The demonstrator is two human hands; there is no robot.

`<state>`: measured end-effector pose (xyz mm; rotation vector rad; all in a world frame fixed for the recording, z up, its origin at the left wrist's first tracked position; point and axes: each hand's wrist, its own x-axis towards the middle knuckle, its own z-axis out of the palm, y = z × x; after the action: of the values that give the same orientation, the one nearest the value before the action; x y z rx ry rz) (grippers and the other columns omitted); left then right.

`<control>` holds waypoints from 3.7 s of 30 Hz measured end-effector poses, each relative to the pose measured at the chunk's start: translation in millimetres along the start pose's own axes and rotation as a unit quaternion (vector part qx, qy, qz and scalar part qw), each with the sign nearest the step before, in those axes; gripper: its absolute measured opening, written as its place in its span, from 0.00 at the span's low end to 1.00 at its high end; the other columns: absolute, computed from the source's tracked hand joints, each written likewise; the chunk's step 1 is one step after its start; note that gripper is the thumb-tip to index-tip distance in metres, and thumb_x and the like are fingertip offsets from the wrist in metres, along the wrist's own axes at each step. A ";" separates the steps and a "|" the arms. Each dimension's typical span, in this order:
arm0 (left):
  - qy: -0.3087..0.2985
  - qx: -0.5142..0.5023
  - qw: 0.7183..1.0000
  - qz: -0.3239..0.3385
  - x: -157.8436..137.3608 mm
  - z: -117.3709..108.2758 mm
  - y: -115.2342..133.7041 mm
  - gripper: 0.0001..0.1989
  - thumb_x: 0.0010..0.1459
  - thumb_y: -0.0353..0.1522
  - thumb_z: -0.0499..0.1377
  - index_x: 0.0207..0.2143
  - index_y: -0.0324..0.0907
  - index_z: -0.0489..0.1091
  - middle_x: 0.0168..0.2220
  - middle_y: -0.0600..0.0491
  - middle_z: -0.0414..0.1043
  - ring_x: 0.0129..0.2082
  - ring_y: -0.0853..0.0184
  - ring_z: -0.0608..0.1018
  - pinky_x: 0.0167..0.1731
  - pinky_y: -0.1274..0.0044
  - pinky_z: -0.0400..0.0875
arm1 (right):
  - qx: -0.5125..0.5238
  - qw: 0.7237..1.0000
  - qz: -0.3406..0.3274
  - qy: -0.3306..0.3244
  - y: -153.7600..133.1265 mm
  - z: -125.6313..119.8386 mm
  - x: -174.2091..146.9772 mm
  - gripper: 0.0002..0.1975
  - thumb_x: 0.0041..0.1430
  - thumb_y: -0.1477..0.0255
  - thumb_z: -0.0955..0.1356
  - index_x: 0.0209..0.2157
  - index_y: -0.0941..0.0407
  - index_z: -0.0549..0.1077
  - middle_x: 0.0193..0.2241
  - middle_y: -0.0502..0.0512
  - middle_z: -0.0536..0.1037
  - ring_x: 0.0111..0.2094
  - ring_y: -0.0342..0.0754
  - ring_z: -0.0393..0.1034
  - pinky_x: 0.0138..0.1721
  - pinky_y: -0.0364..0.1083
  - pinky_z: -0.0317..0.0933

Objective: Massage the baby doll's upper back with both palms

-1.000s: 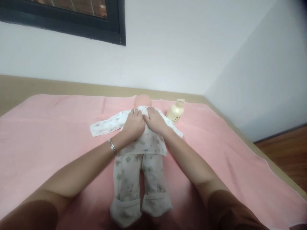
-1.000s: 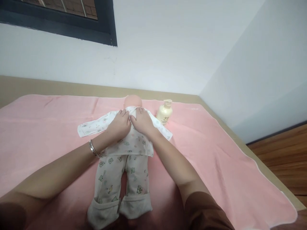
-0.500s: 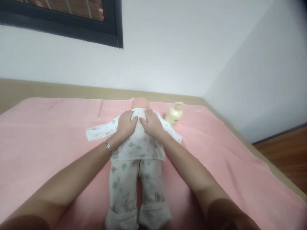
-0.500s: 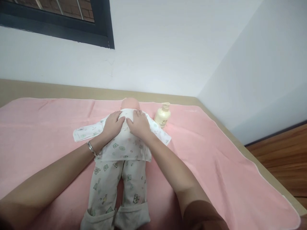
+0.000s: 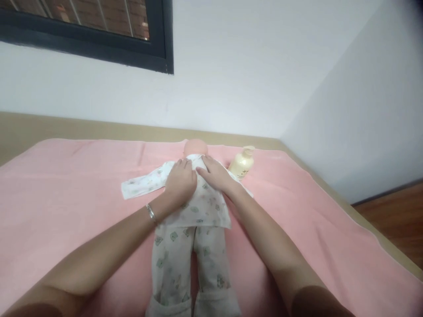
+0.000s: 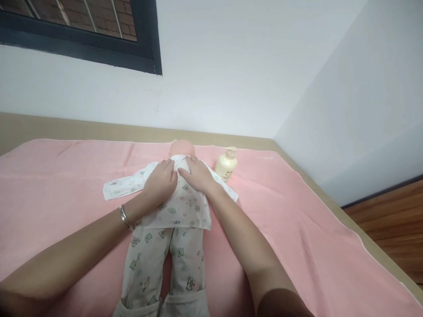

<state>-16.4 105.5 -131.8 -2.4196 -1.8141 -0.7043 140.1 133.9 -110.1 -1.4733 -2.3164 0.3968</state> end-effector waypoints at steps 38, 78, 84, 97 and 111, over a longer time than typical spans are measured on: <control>-0.024 -0.110 0.987 -0.119 17.4 2.1 -21.2 0.18 0.66 0.36 0.44 0.44 0.38 0.71 0.51 0.41 0.76 0.55 0.54 0.74 0.60 0.62 0.67 | -0.038 0.997 0.066 0.021 -21.1 9.4 -2.9 0.30 0.72 0.64 0.58 0.65 0.71 0.62 0.68 0.73 0.62 0.70 0.62 0.56 0.71 0.59 0.53; -0.078 -0.026 0.996 -0.018 8.6 -20.6 -9.1 0.13 0.62 0.27 0.47 0.35 0.38 0.71 0.44 0.38 0.77 0.48 0.54 0.77 0.55 0.63 0.72 | -0.118 0.991 0.039 0.051 -35.2 16.2 -15.5 0.24 0.72 0.66 0.57 0.56 0.69 0.70 0.55 0.72 0.75 0.58 0.63 0.68 0.63 0.58 0.62; -0.034 -0.135 0.982 -0.126 20.7 -11.3 -22.6 0.13 0.64 0.35 0.45 0.36 0.41 0.67 0.44 0.42 0.76 0.46 0.56 0.76 0.51 0.64 0.71 | -0.197 0.975 -0.056 0.086 -43.9 27.4 -28.2 0.23 0.71 0.73 0.56 0.58 0.69 0.70 0.57 0.75 0.74 0.60 0.64 0.67 0.64 0.59 0.60; -0.008 -0.059 0.986 -0.153 17.1 4.3 -19.6 0.16 0.66 0.37 0.46 0.39 0.40 0.71 0.43 0.42 0.78 0.47 0.53 0.77 0.49 0.63 0.69 | -0.150 0.981 0.101 0.066 -25.2 23.5 -4.6 0.23 0.71 0.61 0.57 0.50 0.64 0.72 0.46 0.67 0.76 0.49 0.60 0.69 0.52 0.55 0.61; 0.043 -0.099 0.983 -0.149 14.0 16.8 -25.2 0.17 0.66 0.36 0.48 0.47 0.39 0.73 0.48 0.44 0.77 0.52 0.54 0.75 0.56 0.64 0.68 | -0.111 0.986 0.102 0.072 -18.4 28.3 -4.2 0.23 0.72 0.61 0.56 0.54 0.61 0.70 0.52 0.66 0.75 0.54 0.60 0.67 0.57 0.55 0.58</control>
<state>-31.0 131.0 -147.6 -2.2040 -2.1899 -1.0432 114.2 121.3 -128.2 -1.7906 -2.1590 0.0817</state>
